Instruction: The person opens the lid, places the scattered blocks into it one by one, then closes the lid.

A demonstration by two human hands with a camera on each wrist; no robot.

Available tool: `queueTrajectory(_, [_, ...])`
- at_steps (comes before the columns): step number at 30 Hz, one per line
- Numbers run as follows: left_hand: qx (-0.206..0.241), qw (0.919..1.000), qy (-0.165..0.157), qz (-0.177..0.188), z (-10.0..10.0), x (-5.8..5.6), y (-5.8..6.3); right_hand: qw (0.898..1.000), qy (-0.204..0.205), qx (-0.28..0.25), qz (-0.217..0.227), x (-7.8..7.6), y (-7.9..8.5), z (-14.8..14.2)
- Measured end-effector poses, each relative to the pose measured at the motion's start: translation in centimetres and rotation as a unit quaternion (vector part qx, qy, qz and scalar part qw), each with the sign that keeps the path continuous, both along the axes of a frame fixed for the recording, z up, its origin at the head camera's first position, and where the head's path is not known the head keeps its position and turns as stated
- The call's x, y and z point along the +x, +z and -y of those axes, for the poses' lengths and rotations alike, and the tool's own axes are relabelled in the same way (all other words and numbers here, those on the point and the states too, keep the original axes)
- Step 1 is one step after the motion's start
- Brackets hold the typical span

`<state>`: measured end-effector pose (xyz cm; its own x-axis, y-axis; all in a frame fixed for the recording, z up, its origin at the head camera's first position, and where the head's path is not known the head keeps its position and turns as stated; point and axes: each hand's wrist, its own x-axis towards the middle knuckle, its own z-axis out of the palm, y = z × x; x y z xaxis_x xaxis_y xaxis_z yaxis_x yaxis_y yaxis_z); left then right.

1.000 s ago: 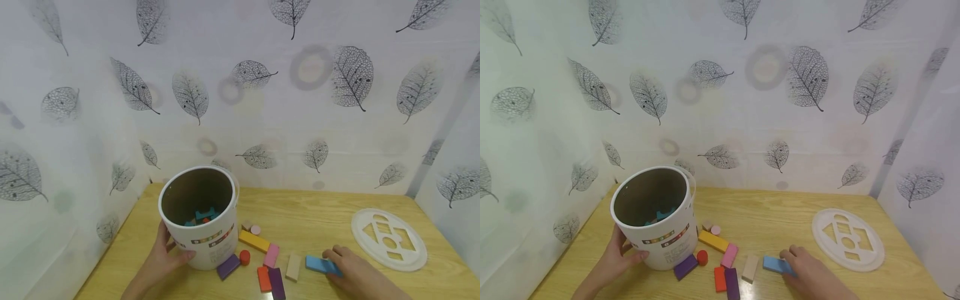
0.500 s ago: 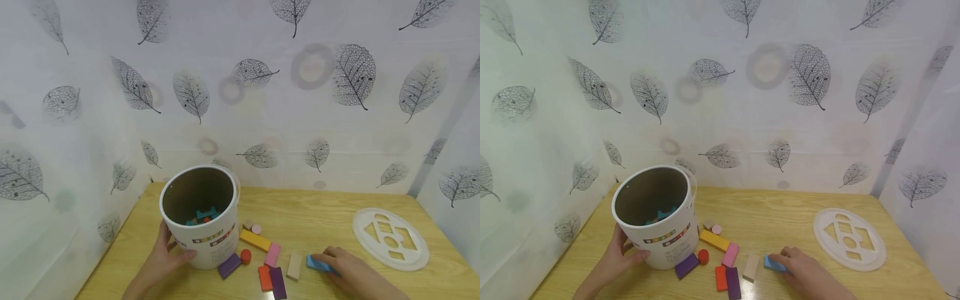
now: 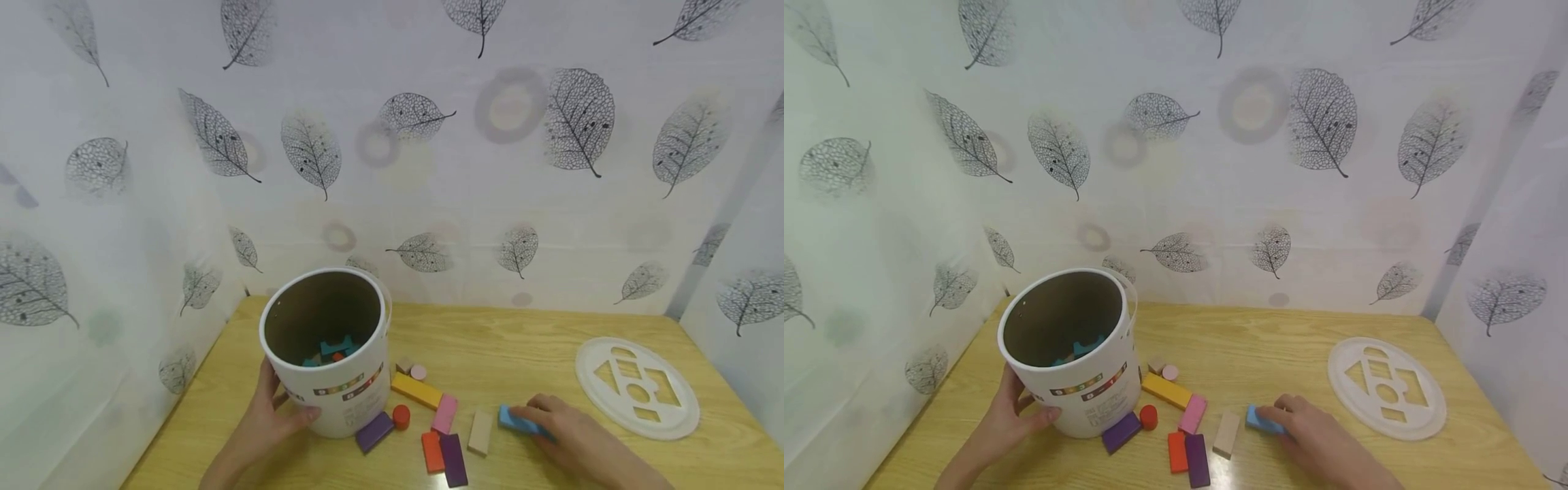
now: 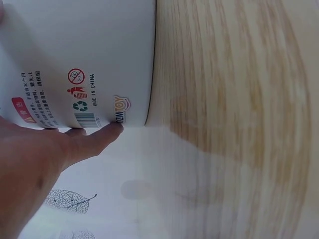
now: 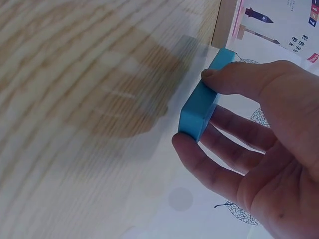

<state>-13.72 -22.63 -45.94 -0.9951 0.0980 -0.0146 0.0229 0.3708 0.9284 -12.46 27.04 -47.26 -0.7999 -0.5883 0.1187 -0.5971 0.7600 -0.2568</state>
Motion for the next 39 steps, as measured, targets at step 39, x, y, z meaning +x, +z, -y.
queueTrajectory(39, [0.003,1.0000,-0.006,-0.007,0.1,0.1,-0.1,0.971,0.070,-0.093,-0.211,-3.4,3.6,0.0])
